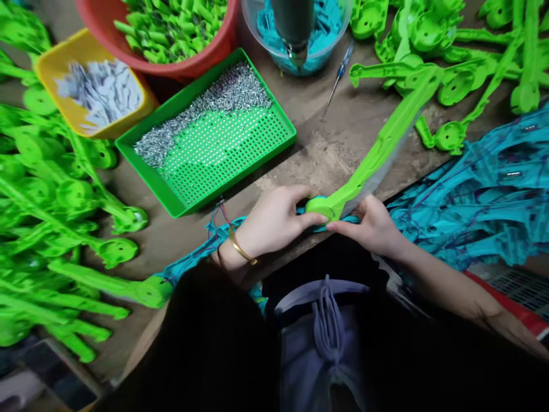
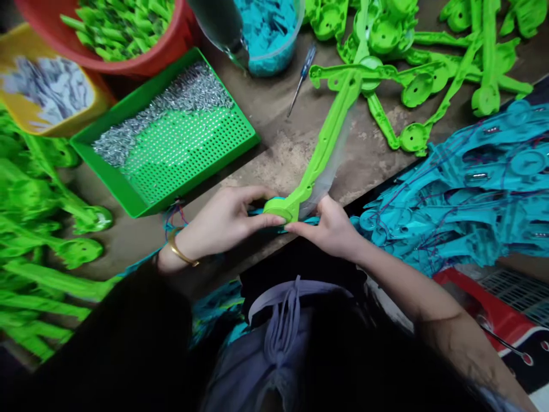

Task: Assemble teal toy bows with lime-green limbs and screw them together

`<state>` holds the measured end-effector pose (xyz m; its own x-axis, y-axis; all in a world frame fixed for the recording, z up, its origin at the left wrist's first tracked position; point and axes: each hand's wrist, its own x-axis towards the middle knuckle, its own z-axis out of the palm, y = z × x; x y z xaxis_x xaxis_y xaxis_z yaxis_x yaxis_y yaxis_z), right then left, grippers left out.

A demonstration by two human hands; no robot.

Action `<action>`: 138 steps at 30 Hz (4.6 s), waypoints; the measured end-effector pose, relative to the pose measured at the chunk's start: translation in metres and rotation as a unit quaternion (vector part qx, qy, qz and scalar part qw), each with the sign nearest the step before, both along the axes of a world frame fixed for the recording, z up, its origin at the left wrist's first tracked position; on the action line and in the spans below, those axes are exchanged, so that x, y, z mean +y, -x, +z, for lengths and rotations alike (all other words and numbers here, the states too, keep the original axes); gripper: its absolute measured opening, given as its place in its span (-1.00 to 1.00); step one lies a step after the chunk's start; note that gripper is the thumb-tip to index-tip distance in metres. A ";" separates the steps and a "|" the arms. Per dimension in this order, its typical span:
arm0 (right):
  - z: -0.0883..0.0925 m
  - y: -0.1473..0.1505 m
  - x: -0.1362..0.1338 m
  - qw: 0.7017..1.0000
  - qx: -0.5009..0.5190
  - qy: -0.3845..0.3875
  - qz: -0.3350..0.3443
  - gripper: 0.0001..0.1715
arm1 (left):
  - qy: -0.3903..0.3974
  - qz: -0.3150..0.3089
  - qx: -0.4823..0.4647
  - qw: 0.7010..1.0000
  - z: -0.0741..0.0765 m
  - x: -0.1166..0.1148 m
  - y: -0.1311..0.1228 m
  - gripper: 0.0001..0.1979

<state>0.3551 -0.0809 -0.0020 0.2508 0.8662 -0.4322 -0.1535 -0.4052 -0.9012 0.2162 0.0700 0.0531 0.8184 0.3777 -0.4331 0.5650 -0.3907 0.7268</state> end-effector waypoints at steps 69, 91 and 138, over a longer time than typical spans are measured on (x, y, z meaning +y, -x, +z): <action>0.008 0.077 0.108 0.740 -0.497 -0.256 0.373 -0.79 | -0.390 0.244 -0.050 0.886 -0.063 -0.072 0.119 -0.72; 0.010 0.070 0.129 0.830 -0.287 -0.178 0.444 -0.77 | -0.374 0.325 -0.106 0.862 -0.069 -0.074 0.117 -0.83; 0.016 0.081 0.073 0.731 -0.553 -0.200 0.347 -0.73 | -0.453 0.213 -0.023 0.866 -0.052 -0.069 0.109 -0.77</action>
<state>0.2742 -0.0082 0.0136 -0.3038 0.9524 0.0254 0.8755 0.2896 -0.3868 0.1070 0.0008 0.0015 0.5294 0.8173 0.2277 0.7766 -0.5748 0.2579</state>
